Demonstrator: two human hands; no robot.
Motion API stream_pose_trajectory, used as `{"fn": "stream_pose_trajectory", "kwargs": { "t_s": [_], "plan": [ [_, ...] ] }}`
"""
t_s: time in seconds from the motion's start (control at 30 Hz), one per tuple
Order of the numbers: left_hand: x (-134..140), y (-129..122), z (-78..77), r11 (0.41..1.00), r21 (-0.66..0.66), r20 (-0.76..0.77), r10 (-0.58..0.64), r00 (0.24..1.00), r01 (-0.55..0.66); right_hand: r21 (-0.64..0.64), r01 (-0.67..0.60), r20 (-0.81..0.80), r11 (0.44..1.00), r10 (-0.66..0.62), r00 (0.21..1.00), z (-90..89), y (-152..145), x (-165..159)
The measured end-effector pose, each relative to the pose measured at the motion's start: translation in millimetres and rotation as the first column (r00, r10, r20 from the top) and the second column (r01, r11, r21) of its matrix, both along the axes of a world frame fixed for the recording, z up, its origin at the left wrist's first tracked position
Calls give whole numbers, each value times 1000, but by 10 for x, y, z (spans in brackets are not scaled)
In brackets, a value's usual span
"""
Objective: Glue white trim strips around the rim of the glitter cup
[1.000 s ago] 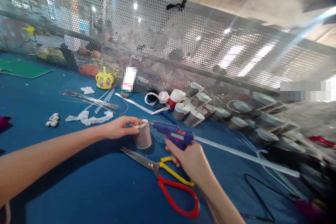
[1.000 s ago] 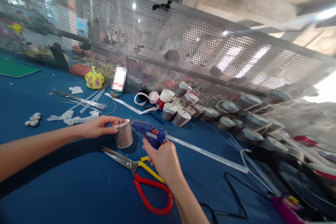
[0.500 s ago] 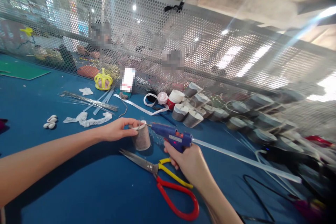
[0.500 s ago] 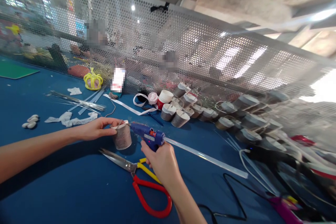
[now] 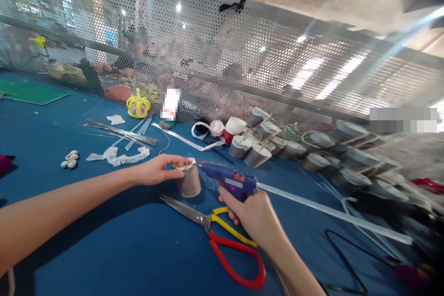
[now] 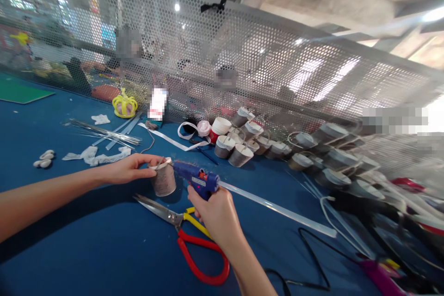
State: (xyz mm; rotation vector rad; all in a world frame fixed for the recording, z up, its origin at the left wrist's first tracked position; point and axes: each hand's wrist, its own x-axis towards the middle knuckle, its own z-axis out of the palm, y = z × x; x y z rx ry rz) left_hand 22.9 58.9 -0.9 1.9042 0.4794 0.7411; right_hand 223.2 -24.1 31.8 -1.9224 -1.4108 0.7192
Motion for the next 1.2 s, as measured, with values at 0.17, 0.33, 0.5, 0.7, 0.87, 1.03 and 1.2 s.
{"fn": "stream_pose_trajectory", "kwargs": {
  "t_s": [0.17, 0.33, 0.5, 0.7, 0.87, 1.03, 1.2],
  "plan": [
    [-3, 0, -3, 1000, 9, -1, 3, 1000, -2, 6, 19, -27, 1000, -19, 999, -6, 1, -9],
    [-6, 21, -40, 999, 33, -12, 17, 1000, -17, 18, 14, -41, 1000, -13, 999, -29, -17, -17],
    [-10, 31, -54, 996, 71, -39, 50, 998, -47, 41, -28, -14, 999, 29, 999, 3, -71, -77],
    [-11, 19, -30, 996, 82, -50, 46, 998, -41, 49, -66, 15, 997, 66, 998, -6, -83, -77],
    [-17, 11, -20, 997, 67, -64, 45, 997, -41, 3, -30, 6, 1000, 30, 1000, 37, -84, -81],
    [-14, 8, -15, 999, 42, -51, 29, 998, -27, 24, 41, -19, 999, -41, 999, 66, -58, -70],
    [-9, 6, -24, 1000, -1, -11, 5, 1000, -5, -27, 20, -10, 999, -20, 1000, 30, 5, 1]
  ]
}}
